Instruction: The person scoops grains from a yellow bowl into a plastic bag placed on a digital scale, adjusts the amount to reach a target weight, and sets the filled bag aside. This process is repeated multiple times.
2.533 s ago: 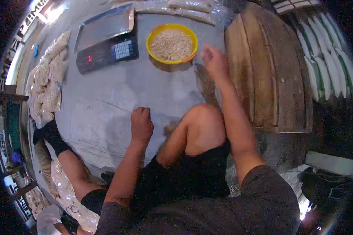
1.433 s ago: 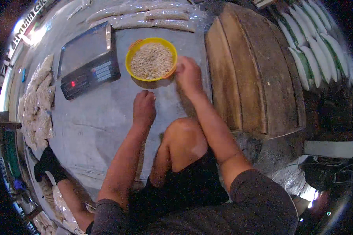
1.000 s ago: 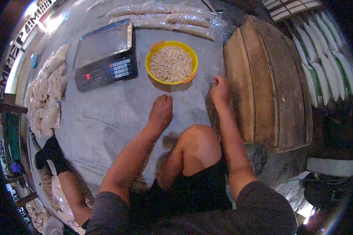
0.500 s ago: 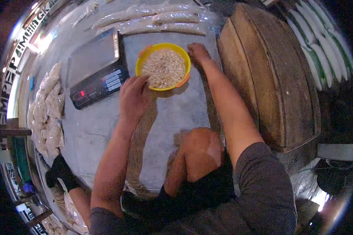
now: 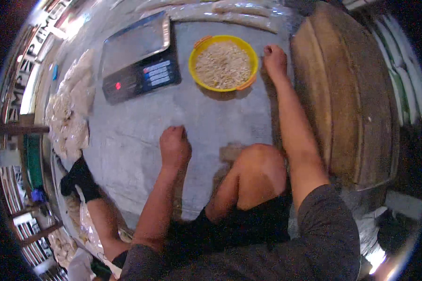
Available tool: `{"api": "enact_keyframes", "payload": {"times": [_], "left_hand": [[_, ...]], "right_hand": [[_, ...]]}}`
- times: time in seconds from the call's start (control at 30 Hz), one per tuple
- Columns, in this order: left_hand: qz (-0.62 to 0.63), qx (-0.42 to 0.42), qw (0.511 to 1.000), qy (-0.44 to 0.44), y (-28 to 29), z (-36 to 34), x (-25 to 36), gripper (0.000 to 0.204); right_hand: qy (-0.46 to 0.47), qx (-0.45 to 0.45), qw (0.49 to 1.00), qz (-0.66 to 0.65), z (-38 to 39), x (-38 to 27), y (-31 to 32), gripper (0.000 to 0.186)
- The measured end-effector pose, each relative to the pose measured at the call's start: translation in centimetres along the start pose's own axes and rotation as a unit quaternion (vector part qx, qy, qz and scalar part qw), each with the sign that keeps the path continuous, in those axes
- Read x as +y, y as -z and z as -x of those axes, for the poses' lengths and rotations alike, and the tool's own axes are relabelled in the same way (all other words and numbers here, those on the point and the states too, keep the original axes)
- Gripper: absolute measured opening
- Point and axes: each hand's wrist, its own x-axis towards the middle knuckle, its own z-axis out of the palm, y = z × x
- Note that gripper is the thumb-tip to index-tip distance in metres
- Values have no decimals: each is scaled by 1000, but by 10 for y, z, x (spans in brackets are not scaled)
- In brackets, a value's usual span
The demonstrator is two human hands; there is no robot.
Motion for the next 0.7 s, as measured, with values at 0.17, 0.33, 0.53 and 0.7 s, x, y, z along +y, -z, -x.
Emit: {"api": "enact_keyframes", "payload": {"times": [0.17,0.33,0.53,0.7], "left_hand": [[-12,52,997,-54,-12,17,0,3],[-69,12,991,-111,-22,15,-5,6],[32,107,982,-152,23,-41,40,10],[92,154,973,-143,70,-135,123,17]], "right_hand": [[57,-55,989,-127,-10,-77,59,25],[9,-255,966,40,-4,-4,7,27],[78,-133,987,33,70,-3,4,16],[-18,-6,993,-115,48,-40,40,19]]}}
